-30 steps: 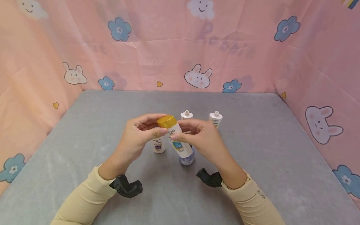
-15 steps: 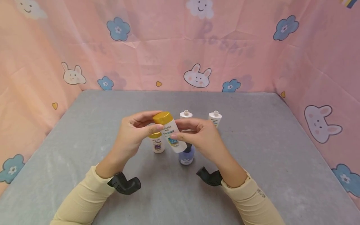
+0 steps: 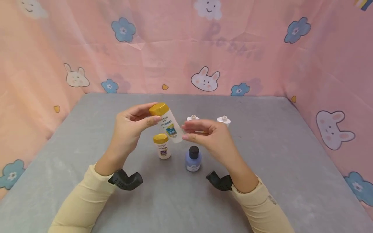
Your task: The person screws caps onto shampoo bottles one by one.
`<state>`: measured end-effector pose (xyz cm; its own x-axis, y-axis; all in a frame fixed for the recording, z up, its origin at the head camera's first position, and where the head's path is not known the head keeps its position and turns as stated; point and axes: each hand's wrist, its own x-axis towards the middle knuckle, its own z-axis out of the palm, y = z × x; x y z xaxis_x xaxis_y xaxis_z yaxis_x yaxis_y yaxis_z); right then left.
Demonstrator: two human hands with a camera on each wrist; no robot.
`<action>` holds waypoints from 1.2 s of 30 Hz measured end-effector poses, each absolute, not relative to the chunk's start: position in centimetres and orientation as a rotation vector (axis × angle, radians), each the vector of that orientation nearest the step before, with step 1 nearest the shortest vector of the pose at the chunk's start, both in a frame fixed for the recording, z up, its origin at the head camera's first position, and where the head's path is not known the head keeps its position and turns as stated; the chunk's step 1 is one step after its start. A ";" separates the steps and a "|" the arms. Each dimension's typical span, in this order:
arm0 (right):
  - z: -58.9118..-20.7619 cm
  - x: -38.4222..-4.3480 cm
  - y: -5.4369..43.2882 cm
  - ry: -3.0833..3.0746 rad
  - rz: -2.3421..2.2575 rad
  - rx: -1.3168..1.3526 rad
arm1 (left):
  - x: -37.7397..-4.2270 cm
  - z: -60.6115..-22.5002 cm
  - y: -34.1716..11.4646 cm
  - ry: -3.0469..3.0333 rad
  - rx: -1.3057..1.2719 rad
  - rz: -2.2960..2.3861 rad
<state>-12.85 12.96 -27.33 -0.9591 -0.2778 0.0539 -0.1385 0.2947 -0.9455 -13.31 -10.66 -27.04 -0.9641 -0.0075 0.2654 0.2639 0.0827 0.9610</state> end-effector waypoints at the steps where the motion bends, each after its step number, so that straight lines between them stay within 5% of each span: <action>1: -27.3 -12.9 13.1 2.441 -1.747 -0.389 | -13.5 -27.1 -10.7 -2.150 -0.259 -1.975; 36: -28.4 -15.5 14.7 2.555 -1.674 -0.234 | -19.0 -31.7 -16.6 -2.347 0.055 -1.653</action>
